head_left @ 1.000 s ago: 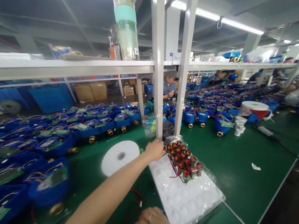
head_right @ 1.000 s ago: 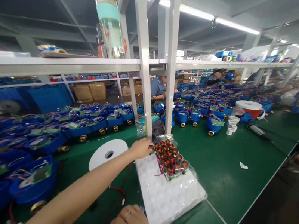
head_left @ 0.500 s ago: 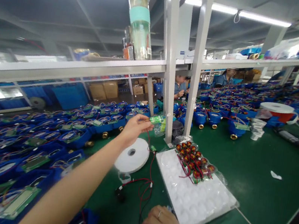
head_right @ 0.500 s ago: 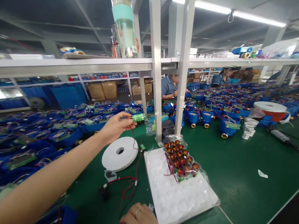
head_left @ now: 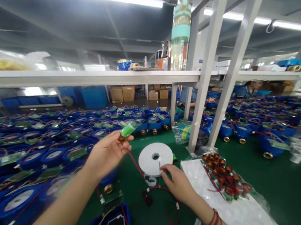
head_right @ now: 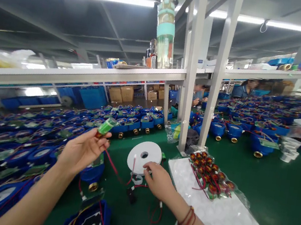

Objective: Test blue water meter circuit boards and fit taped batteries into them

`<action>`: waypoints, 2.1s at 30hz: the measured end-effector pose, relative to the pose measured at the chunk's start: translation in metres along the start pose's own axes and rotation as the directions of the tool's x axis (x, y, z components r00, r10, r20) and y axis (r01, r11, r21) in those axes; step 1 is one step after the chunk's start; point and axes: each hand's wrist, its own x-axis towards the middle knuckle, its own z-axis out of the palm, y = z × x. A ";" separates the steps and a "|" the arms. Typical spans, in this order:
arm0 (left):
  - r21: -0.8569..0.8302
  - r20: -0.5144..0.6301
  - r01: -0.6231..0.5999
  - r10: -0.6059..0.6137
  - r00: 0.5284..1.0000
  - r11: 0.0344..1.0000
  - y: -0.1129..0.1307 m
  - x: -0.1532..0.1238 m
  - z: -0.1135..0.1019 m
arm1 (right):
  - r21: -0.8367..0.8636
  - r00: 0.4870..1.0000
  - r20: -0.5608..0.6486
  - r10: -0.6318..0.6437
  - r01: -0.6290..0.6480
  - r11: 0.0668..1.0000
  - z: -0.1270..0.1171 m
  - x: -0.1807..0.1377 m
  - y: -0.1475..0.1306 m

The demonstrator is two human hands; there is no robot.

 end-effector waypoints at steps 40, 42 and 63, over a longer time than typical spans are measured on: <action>-0.038 -0.104 -0.083 0.079 0.991 0.996 -0.005 -0.067 -0.086 | 0.117 0.991 0.070 -0.117 0.108 0.987 -0.002 0.059 -0.052; 0.053 -0.116 -0.147 0.152 0.981 0.988 -0.005 -0.068 -0.087 | 0.115 0.991 0.069 -0.110 0.102 0.988 -0.004 0.058 -0.058; 0.928 0.310 -0.364 0.703 0.641 -0.077 -0.022 -0.075 -0.078 | 0.296 0.990 0.076 -0.123 0.095 0.950 -0.006 0.049 -0.092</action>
